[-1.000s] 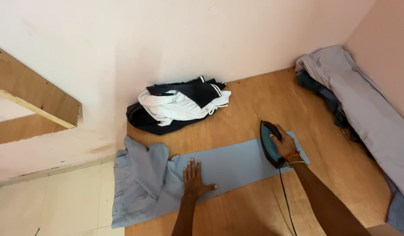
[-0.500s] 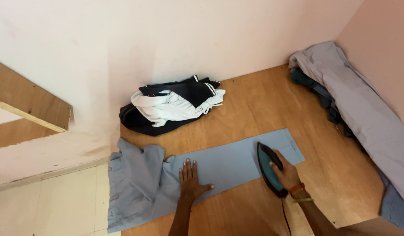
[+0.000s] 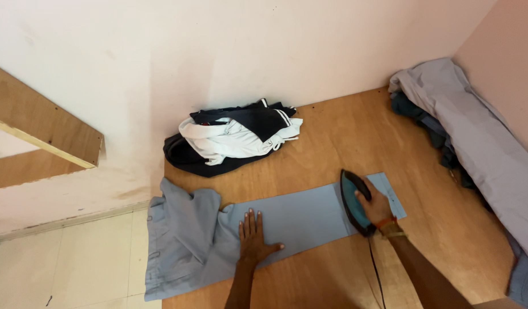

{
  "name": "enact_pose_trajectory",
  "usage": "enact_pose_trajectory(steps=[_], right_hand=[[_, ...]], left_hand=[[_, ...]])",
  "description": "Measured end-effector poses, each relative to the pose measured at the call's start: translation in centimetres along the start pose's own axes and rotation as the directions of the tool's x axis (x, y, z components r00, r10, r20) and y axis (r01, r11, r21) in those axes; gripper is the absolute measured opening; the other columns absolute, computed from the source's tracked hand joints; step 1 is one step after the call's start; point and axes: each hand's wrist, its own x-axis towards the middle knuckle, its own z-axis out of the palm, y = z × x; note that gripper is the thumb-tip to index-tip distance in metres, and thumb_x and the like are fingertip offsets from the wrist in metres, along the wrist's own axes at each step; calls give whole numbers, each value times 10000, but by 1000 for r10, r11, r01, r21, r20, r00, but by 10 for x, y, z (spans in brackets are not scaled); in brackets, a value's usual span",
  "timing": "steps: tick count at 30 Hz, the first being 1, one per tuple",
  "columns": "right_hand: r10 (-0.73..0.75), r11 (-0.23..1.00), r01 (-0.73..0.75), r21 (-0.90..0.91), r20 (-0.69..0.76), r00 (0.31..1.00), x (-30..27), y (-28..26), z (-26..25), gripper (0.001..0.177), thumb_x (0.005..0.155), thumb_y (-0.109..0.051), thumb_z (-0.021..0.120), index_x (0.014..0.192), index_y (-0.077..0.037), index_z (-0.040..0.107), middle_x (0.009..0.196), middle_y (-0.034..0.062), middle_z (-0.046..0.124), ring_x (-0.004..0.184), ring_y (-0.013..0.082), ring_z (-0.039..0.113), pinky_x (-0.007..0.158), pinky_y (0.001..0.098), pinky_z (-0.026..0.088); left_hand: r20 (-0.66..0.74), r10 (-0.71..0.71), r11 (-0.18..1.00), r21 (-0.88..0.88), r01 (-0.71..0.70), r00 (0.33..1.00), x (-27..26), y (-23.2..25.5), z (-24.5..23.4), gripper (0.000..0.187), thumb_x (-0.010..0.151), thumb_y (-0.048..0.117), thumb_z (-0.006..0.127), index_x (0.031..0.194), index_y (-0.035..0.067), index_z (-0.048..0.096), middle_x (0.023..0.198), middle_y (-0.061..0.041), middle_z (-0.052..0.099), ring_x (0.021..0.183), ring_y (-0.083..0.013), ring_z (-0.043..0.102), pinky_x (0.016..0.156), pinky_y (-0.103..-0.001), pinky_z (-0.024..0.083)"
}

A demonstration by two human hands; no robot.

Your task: The person irons a light blue pair of trousers on a wooden table. They use a steam iron to smooth the fabric, repeatedly moving the iron back and forth along the length of the garment while holding it flat with their other hand.

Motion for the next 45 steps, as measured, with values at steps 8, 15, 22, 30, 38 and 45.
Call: enact_pose_trajectory(steps=[8,15,22,30,38,45], right_hand=[[112,990,-109,-84,32,993,54,-5,11,613,932,-373,659,1498,-191,508,1234,226,701,1121,409,685,933,441,543],[50,999,-50,-13,8,999,-24,14,-2,603,949,-371,637,1504,-182,499,1231,230,710,1138,380,696,915,421,551],[303,952,-299,-63,84,949,-109,-6,-29,661,934,-387,600,1559,-256,428,1083,219,768,936,346,781,788,410,601],[107,994,-107,-8,18,994,-79,-16,-25,588,969,-377,609,1514,-195,486,1064,237,754,943,354,749,785,412,576],[96,995,-96,15,-9,995,-1,-15,-5,573,954,-334,634,1501,-212,510,1173,223,724,1092,384,706,894,424,546],[55,998,-49,-46,130,990,38,-3,-2,618,938,-412,633,1497,-183,503,1217,213,716,1123,381,688,934,434,534]], left_hand=[[21,-11,1000,1,11,1000,-2,2,-3,1453,648,752,816,1626,90,-29,1712,-186,-111,1579,-303,-164,1256,-500,-123],[-12,-12,1000,12,12,1000,-2,3,-2,1439,643,742,822,1627,87,1,1714,-187,-89,1584,-307,-135,1263,-491,-96],[16,-19,1000,12,19,1000,0,3,-3,1430,653,725,832,1619,72,6,1706,-194,-90,1583,-314,-126,1263,-494,-88],[-18,0,1000,23,1,1000,3,-2,4,1439,644,770,808,1617,70,11,1702,-207,-87,1581,-323,-112,1260,-505,-84],[-12,-4,1000,17,4,1000,0,1,0,1440,638,788,794,1623,84,14,1707,-190,-76,1584,-315,-113,1263,-497,-86],[-58,6,1000,20,-5,998,1,-2,6,1293,737,733,755,1616,76,71,1700,-193,-30,1580,-320,-67,1259,-501,-54]])
